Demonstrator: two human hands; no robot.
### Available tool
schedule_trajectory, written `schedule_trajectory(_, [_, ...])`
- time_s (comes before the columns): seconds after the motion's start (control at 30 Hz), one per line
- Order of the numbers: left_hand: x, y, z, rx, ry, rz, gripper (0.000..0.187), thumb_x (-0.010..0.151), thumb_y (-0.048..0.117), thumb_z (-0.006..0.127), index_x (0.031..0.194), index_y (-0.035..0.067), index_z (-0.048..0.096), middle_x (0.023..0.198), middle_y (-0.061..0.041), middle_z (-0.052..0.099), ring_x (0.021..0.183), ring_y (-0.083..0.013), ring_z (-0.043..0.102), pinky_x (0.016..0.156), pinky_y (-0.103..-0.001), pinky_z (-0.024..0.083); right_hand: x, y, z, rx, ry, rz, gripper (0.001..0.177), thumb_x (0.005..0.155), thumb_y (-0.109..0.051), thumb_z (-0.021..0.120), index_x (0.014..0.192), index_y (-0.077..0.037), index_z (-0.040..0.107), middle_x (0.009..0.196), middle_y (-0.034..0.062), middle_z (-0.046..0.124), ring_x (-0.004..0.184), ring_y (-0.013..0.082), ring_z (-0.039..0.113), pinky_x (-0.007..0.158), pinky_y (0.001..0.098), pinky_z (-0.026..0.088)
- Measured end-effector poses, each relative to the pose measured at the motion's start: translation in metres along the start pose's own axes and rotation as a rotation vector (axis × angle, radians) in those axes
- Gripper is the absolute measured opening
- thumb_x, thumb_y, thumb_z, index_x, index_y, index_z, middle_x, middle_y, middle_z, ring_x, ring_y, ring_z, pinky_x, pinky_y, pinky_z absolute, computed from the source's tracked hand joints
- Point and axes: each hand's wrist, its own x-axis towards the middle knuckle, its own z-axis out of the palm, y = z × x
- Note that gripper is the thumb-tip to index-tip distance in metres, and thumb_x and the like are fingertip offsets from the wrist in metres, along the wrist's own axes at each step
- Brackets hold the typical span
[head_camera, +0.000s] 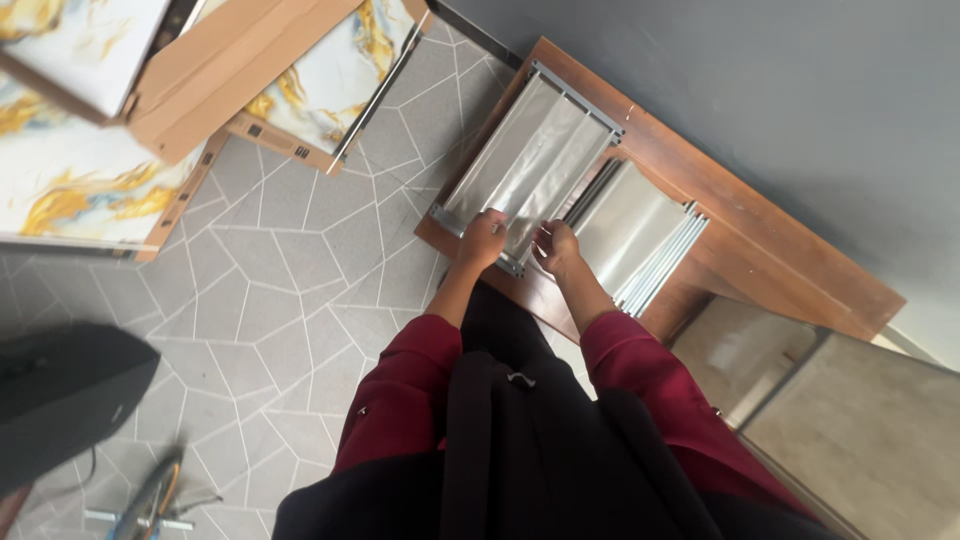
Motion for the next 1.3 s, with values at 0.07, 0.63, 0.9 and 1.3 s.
schedule_trajectory(0.07, [0.03,-0.022,0.001,0.057,-0.025,-0.034,0.029,0.089,0.019,0.068,0.117,0.009,0.068,0.12,-0.016,0.07,0.115,-0.0342,0.065,0.099,-0.043,0.051,0.013,-0.011,0.01,-0.024,0.045,-0.02,0.02,0.094,-0.022,0.057,0.109,-0.011,0.063,0.102,0.0067,0.062,0.091,0.0189,0.059,0.085,0.041,0.05])
schedule_trajectory(0.63, [0.114,-0.097,-0.025,0.17,-0.394,-0.527,0.084,0.086,0.037,0.071,0.156,0.008,0.035,0.16,-0.019,0.035,0.146,-0.0364,0.04,0.117,-0.044,0.037,0.119,-0.029,0.005,-0.332,0.135,-0.082,0.064,0.094,-0.026,0.063,0.148,-0.001,0.039,0.156,0.0198,0.039,0.139,0.038,0.044,0.101,0.0568,0.053])
schedule_trajectory(0.9, [0.102,-0.067,-0.043,-0.089,0.011,-0.338,0.057,0.087,0.02,0.07,0.138,0.002,0.054,0.14,-0.021,0.047,0.129,-0.0375,0.052,0.108,-0.044,0.044,0.109,-0.019,-0.016,-0.141,-0.078,-0.199,0.045,0.091,-0.012,0.065,0.134,-0.002,0.055,0.124,0.0117,0.056,0.107,0.0245,0.057,0.087,0.0374,0.063])
schedule_trajectory(1.3, [0.078,0.151,-0.137,0.141,-0.151,0.157,0.053,0.093,0.027,0.07,0.137,0.003,0.056,0.137,-0.017,0.051,0.127,-0.0345,0.054,0.109,-0.045,0.044,-0.137,-0.025,-0.043,0.057,-0.232,-0.419,0.028,0.096,-0.02,0.067,0.119,-0.003,0.064,0.101,0.006,0.071,0.077,0.0098,0.07,0.063,0.0249,0.058])
